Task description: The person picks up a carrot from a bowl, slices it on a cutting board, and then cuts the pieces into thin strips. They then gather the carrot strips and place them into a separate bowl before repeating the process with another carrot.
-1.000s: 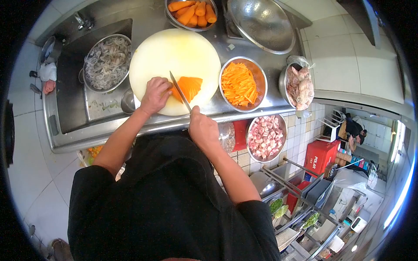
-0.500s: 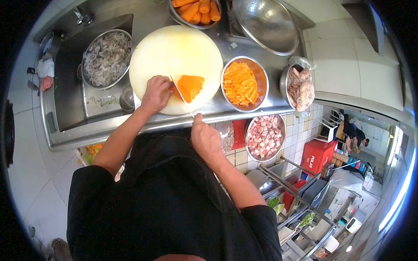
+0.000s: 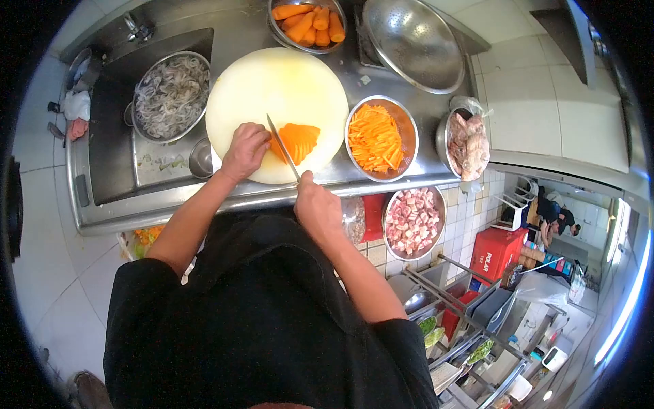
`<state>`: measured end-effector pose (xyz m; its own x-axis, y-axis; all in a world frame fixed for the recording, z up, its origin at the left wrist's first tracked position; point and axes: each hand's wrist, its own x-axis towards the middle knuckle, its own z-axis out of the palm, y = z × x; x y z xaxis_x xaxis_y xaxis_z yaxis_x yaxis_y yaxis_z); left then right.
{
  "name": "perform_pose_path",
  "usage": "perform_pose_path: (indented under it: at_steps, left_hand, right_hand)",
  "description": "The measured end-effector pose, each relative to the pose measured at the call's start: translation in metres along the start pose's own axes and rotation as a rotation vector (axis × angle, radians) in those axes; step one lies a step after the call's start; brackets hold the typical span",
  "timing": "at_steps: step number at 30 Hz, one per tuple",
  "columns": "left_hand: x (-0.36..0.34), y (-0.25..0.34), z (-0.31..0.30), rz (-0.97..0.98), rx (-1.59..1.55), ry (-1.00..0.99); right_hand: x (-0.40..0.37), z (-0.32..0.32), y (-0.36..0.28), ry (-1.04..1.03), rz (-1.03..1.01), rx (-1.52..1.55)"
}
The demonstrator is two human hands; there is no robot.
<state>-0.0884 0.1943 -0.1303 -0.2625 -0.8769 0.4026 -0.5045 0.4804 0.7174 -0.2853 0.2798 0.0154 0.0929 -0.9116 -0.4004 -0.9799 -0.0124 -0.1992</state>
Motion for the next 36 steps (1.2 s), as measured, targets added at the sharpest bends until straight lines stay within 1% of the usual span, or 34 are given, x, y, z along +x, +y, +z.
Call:
perform_pose_path:
  at_steps: [4, 10, 13, 15, 17, 22, 25, 28, 30, 36]
  left_hand:
    - [0.000, 0.003, 0.000, 0.019, 0.026, -0.013]
    - [0.000, 0.002, 0.002, 0.033, 0.031, 0.013]
    - [0.001, 0.002, 0.001, 0.012, 0.022, -0.004]
    - [0.000, 0.005, 0.000, -0.001, 0.028, -0.006]
    - [0.000, 0.001, 0.000, -0.010, 0.021, 0.013]
    - [0.000, -0.002, 0.002, -0.020, -0.032, 0.035]
    - [0.001, -0.001, 0.001, -0.007, -0.016, 0.034]
    - [0.000, 0.001, 0.002, 0.000, 0.009, 0.032]
    - [0.001, 0.001, 0.003, 0.012, 0.008, 0.059]
    - [0.001, 0.001, 0.002, 0.016, -0.008, 0.035]
  right_hand:
    - [-0.019, -0.015, -0.006, -0.006, 0.001, -0.011]
    - [-0.022, -0.004, -0.002, -0.039, 0.015, -0.023]
    - [-0.012, 0.014, 0.002, -0.069, 0.054, 0.005]
    - [0.012, 0.035, 0.008, -0.055, 0.031, 0.023]
    - [0.021, 0.041, 0.010, -0.045, 0.030, 0.029]
    - [0.019, 0.033, 0.007, -0.045, 0.035, 0.006]
    - [0.009, 0.002, -0.003, -0.051, 0.039, -0.008]
    - [-0.008, -0.018, -0.009, -0.028, 0.001, -0.024]
    - [-0.013, -0.015, -0.007, -0.031, -0.003, -0.018]
    - [-0.009, 0.008, 0.002, -0.023, -0.014, 0.056]
